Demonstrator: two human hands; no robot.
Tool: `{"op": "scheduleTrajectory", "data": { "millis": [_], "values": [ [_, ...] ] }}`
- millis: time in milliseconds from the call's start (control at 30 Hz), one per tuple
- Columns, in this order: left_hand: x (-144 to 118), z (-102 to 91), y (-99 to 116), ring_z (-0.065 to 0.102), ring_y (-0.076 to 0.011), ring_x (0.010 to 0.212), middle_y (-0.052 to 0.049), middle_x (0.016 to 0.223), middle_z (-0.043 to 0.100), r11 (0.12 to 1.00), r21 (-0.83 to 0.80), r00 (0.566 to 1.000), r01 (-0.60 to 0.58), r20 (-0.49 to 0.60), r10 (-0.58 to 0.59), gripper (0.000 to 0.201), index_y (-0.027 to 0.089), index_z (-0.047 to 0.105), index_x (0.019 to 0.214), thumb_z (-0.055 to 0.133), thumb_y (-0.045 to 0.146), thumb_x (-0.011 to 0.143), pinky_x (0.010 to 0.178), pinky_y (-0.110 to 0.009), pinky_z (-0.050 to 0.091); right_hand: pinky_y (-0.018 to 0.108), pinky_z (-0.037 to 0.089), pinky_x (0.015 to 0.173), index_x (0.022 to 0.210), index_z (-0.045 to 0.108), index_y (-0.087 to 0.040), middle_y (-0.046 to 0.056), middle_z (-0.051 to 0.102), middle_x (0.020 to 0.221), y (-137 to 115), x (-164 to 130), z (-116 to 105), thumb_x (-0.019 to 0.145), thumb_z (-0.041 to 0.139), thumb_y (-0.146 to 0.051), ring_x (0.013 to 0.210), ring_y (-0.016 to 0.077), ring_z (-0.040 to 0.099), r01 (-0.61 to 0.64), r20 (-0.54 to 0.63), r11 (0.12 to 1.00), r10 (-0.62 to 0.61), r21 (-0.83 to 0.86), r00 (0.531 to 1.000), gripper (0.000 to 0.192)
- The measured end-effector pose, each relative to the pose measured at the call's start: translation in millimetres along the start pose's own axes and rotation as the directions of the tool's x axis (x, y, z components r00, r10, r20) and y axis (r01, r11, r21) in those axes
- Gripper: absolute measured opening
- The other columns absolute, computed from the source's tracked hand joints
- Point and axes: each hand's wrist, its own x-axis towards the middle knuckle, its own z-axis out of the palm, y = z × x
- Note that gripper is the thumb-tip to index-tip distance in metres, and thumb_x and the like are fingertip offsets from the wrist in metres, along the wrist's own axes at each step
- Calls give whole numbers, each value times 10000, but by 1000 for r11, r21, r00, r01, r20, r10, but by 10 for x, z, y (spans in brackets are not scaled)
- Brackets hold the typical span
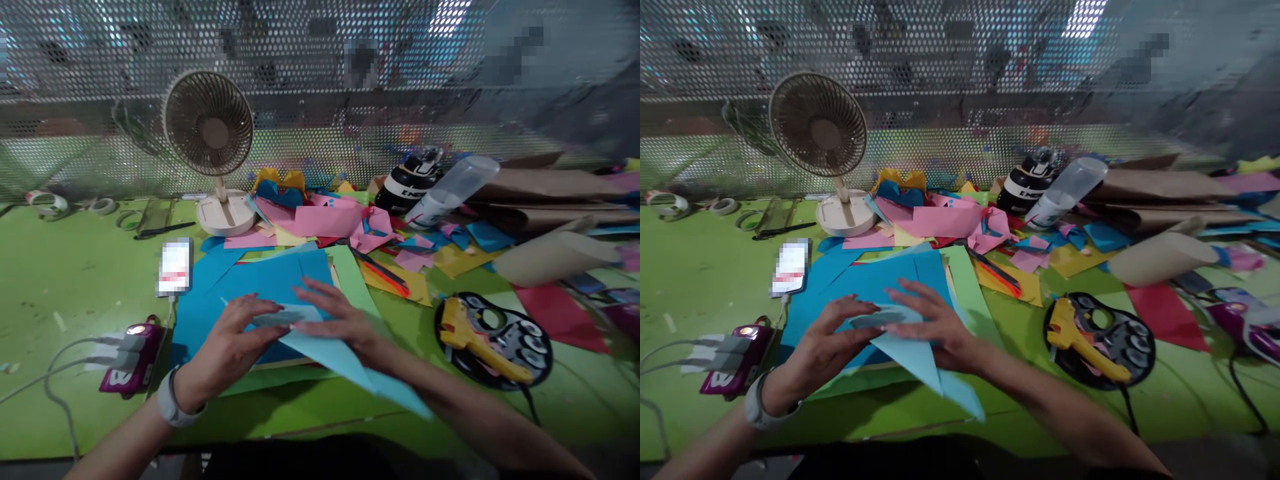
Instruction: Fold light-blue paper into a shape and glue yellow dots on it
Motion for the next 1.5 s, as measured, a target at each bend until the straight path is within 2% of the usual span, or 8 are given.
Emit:
{"op": "scheduleTrajectory", "data": {
  "millis": [133, 233, 333, 400, 467, 600, 1067, 1500],
  "values": [
    [5, 76, -60, 582, -177, 842, -9, 839, 640, 986, 145, 982, 86, -180, -60, 302, 346, 690, 1106, 663, 182, 854, 863, -360, 462, 415, 405, 1108, 1147, 651, -166, 77, 671, 1230, -61, 57, -4, 959, 517, -178, 1299, 185, 484, 271, 43, 933, -269, -236, 962, 232],
    [35, 137, -34, 595, -164, 767, -18, 822, 652, 884, -245, 870, 399, -204, -449, 438, 292, 571, 1307, 639, 290, 875, 783, -314, 472, 399, 447, 1083, 1137, 657, -133, 72, 695, 1191, -93, 131, -29, 921, 556, -126, 1246, 190, 535, 373, 84, 861, -367, -346, 926, 238],
    [100, 201, -3, 644, -200, 853, -64, 943, 703, 271, -815, 601, 513, 115, -791, 545, 228, 449, 1400, 511, 482, 921, 827, -356, 490, 405, 457, 1078, 1138, 655, -117, 83, 687, 1205, -62, 185, -14, 926, 542, -151, 1225, 205, 560, 409, 109, 815, -402, -410, 909, 243],
    [136, 247, -19, 654, -211, 788, -76, 862, 716, -135, -877, 517, 461, 389, -762, 576, 178, 588, 1245, 487, 614, 881, 763, -352, 507, 407, 450, 1082, 1139, 652, -101, 103, 673, 1227, -2, 185, 35, 946, 499, -176, 1224, 213, 566, 432, 156, 790, -406, -436, 900, 257],
    [154, 294, -59, 631, -173, 686, -60, 776, 708, -286, -835, 485, 470, 515, -707, 480, 154, 686, 1017, 635, 581, 805, 672, -290, 498, 406, 444, 1084, 1143, 650, -92, 122, 657, 1250, 74, 156, 108, 960, 459, -192, 1226, 223, 567, 455, 214, 775, -401, -440, 891, 283],
    [145, 377, -131, 584, -99, 640, -22, 757, 696, -314, -795, 432, 519, 561, -706, 278, 149, 699, 838, 833, 336, 681, 606, -198, 456, 427, 413, 1103, 1203, 623, -109, 130, 620, 1304, 213, 68, 261, 963, 434, -194, 1271, 235, 529, 459, 304, 774, -354, -436, 885, 317],
    [26, 501, -192, 533, -77, 486, 51, 607, 620, -481, -786, 207, 389, 583, -786, 378, 161, 648, 777, 892, 360, 569, 452, -198, 435, 388, 359, 1149, 1302, 565, -139, 76, 532, 1414, 231, 23, 371, 966, 464, -149, 1365, 201, 417, 458, 471, 842, -294, -284, 832, 351],
    [37, 530, -158, 539, -77, 474, 53, 601, 639, -473, -817, 206, 330, 552, -808, 322, 171, 642, 742, 868, 361, 614, 424, -186, 414, 392, 357, 1154, 1202, 634, -129, 91, 614, 1320, 226, -31, 411, 935, 530, -149, 1324, 207, 473, 493, 358, 831, -392, -257, 847, 287]
  ]
}}
